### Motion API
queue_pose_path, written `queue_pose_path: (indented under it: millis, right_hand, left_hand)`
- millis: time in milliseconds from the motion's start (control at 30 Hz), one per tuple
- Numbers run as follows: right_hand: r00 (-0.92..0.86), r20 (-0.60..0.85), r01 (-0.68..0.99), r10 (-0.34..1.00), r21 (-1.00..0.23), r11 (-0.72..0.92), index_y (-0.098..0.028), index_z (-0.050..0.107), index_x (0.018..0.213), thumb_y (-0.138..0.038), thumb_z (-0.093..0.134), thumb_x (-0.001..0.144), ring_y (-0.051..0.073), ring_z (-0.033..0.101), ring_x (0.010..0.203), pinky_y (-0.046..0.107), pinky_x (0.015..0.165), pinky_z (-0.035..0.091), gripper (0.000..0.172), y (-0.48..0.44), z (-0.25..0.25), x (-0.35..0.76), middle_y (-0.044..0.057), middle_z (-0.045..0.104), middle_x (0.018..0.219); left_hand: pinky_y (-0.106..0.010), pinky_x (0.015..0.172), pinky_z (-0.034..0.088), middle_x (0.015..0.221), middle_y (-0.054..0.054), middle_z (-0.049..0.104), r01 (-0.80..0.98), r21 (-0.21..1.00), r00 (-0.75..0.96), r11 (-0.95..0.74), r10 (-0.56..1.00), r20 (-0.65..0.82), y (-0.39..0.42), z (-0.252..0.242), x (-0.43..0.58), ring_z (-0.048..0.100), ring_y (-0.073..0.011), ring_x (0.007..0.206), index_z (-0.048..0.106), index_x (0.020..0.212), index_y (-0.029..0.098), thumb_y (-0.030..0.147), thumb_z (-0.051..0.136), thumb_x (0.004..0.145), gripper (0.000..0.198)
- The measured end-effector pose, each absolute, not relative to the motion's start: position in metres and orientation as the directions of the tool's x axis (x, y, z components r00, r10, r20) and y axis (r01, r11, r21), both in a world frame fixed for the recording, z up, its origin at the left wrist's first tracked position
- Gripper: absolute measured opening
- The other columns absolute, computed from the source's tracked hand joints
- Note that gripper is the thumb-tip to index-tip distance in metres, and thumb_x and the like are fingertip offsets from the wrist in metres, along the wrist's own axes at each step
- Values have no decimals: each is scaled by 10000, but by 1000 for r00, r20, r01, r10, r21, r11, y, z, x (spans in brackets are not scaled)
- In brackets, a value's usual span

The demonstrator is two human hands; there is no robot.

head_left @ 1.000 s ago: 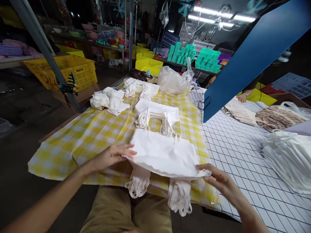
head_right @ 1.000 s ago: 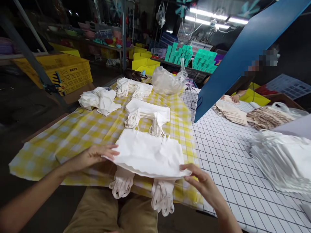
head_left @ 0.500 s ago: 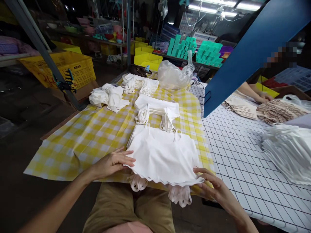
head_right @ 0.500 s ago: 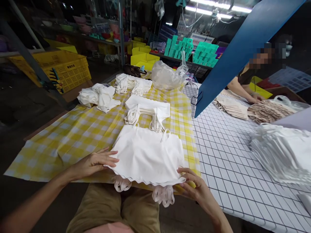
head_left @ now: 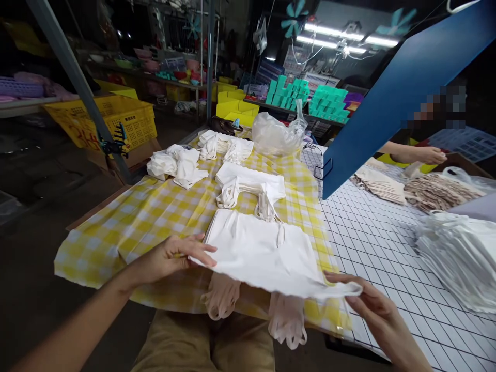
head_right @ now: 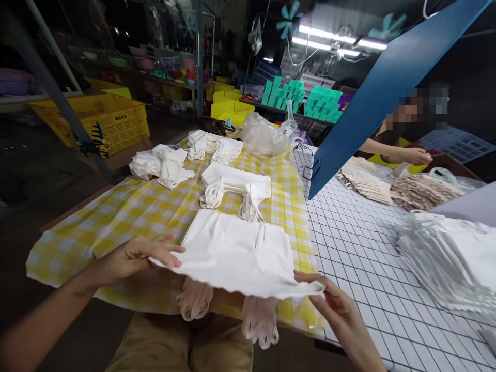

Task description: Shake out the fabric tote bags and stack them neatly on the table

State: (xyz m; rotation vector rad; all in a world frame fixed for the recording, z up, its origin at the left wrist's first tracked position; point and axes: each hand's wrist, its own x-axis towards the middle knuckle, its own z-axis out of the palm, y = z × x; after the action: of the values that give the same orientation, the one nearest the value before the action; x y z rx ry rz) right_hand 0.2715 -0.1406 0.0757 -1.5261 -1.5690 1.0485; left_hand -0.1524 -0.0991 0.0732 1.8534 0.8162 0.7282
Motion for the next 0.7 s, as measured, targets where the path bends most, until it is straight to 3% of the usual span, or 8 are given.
queue_pose_path:
  millis: [67, 200, 267, 467, 567, 700]
  right_hand:
    - [53, 63, 369, 997, -929, 39, -230, 671, 822, -439, 675, 667, 219, 611, 810, 290, 688, 524, 260, -131, 87, 270, 67, 666, 847]
    - [264, 242, 260, 933, -950, 173, -214, 592, 646, -469, 727, 587, 133, 495, 569, 223, 508, 461, 295, -106, 118, 256, 3, 531, 587]
    - [323, 287, 201, 902, -952, 231, -210, 567, 621, -460, 746, 570, 115, 471, 568, 203, 506, 439, 312, -93, 135, 246, -6, 513, 584]
    - [435, 343, 74, 832, -935, 347, -204, 575, 686, -446, 788, 501, 100, 478, 597, 180, 510, 419, 372, -42, 172, 218, -18, 521, 633]
    - [422, 349, 48, 837, -930, 364, -201, 568, 735, -443, 772, 517, 91, 452, 548, 189, 464, 385, 385, -8, 177, 208, -33, 507, 629]
    - [387, 353, 116, 852, -935, 335, -198, 528, 733, -472, 692, 597, 88, 422, 509, 203, 443, 352, 347, 47, 154, 201, -40, 501, 615]
  left_hand:
    - [-382, 1042, 305, 918, -33, 717, 199, 932, 495, -302, 852, 170, -90, 91, -150, 627, -202, 977, 722, 867, 236, 339, 557, 803, 205]
    - [-280, 756, 490, 893, -50, 712, 169, 948, 220, -269, 948, 229, -67, 126, -142, 642, -193, 830, 718, 842, 191, 417, 618, 726, 273]
    - [-245, 673, 484, 835, -43, 708, 159, 940, 115, -300, 952, 284, -55, 142, -137, 630, -178, 766, 714, 837, 174, 430, 625, 708, 300]
    - [-225, 637, 457, 807, -42, 685, 21, 918, 6, -396, 918, 396, -2, 168, -129, 600, -161, 724, 690, 879, 138, 459, 630, 687, 378]
    - [-221, 626, 447, 806, -39, 678, -33, 907, -27, -419, 908, 418, 37, 165, -126, 587, -151, 707, 676, 881, 133, 467, 638, 665, 400]
    - [-229, 633, 442, 792, -39, 674, 20, 899, -75, -438, 896, 438, 95, 138, -124, 582, -154, 712, 662, 831, 125, 458, 612, 667, 374]
